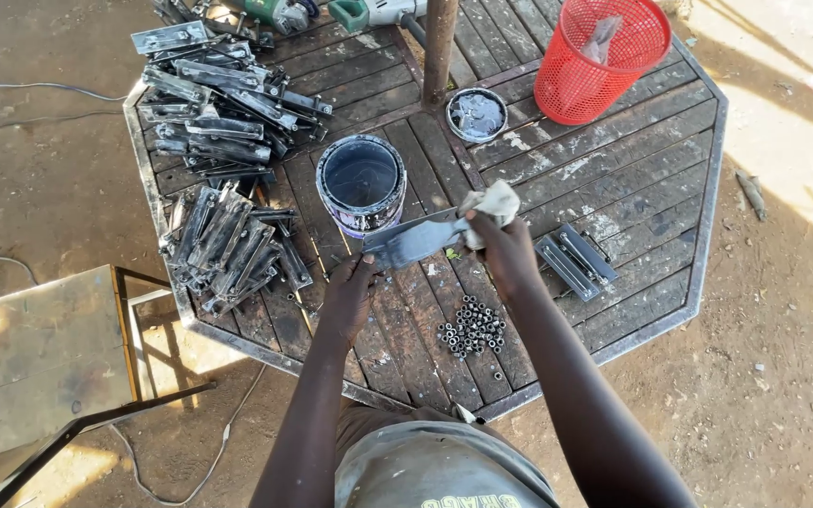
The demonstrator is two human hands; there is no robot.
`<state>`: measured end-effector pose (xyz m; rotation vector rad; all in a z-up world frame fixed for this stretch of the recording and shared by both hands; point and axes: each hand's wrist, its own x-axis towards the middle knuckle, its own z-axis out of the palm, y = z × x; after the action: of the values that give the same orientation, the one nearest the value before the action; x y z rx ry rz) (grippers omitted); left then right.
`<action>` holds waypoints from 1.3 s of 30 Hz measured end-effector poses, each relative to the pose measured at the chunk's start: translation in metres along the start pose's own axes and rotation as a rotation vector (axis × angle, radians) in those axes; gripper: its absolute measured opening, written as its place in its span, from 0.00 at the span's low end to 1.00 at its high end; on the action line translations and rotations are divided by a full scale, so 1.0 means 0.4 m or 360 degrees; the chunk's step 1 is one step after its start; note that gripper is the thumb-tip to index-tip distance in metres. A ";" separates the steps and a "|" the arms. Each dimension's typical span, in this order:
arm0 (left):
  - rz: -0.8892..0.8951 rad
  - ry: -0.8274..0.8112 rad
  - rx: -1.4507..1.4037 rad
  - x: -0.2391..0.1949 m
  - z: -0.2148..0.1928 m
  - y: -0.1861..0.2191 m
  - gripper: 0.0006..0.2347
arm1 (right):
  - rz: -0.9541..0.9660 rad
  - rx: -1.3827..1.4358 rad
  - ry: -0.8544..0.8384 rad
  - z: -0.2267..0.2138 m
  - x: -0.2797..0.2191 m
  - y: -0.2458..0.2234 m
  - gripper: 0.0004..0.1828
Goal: Applying sealant to small metal brackets using an applicator and a cloth.
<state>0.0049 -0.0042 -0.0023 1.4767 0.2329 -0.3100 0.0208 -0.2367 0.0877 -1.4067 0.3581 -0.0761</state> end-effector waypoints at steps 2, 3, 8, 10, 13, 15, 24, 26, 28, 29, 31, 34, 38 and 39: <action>-0.0029 0.0056 0.0053 -0.002 -0.011 0.002 0.19 | -0.0080 -0.0276 0.0088 -0.047 0.020 0.011 0.11; -0.0059 0.0102 0.0105 -0.004 -0.019 0.003 0.19 | -0.0166 -0.0554 0.0187 -0.068 0.031 0.017 0.17; -0.0111 0.0324 0.0198 0.024 -0.043 -0.057 0.18 | -0.0404 -0.0616 0.0345 -0.088 0.026 0.004 0.16; -0.0141 0.0358 0.0252 0.040 -0.043 -0.084 0.18 | -0.0452 -0.0630 0.0395 -0.072 0.001 0.005 0.19; -0.0192 0.0330 0.0295 0.042 -0.038 -0.072 0.18 | -0.0459 -0.0515 0.0316 -0.060 -0.001 0.027 0.21; -0.0291 0.0324 0.0495 0.034 -0.018 -0.043 0.19 | -0.0442 -0.0570 0.0236 -0.065 0.001 0.026 0.20; 0.0150 0.0802 0.1848 -0.012 -0.001 0.131 0.09 | -0.0784 -0.1095 -0.0137 -0.085 -0.024 0.004 0.17; 0.0167 0.0798 0.1887 -0.002 -0.010 0.135 0.10 | -0.0754 -0.1113 -0.0185 -0.080 -0.024 0.035 0.19; 0.0177 0.0785 0.1926 0.004 -0.012 0.135 0.10 | -0.0715 -0.1136 -0.0232 -0.070 -0.041 0.050 0.20; 0.0120 0.0739 0.1951 0.008 -0.009 0.137 0.10 | -0.0676 -0.1137 -0.0332 -0.059 -0.054 0.046 0.21; 0.0064 0.0693 0.1975 0.020 -0.006 0.128 0.11 | -0.0638 -0.1136 -0.0431 -0.032 -0.076 0.038 0.22; 0.0018 0.0648 0.2016 0.030 0.006 0.114 0.10 | -0.0678 -0.1182 -0.0515 0.006 -0.092 0.030 0.21; -0.0070 0.0489 0.2026 0.026 0.037 0.115 0.11 | -0.0659 -0.1078 -0.0516 0.021 -0.071 0.066 0.19; -0.0114 0.0466 0.2051 0.030 0.040 0.110 0.11 | -0.0645 -0.1003 -0.0508 0.023 -0.061 0.079 0.19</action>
<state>0.0308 -0.0181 0.0359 2.8008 0.3434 -0.3071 -0.0048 -0.2161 0.0629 -2.0658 -0.1969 -0.0706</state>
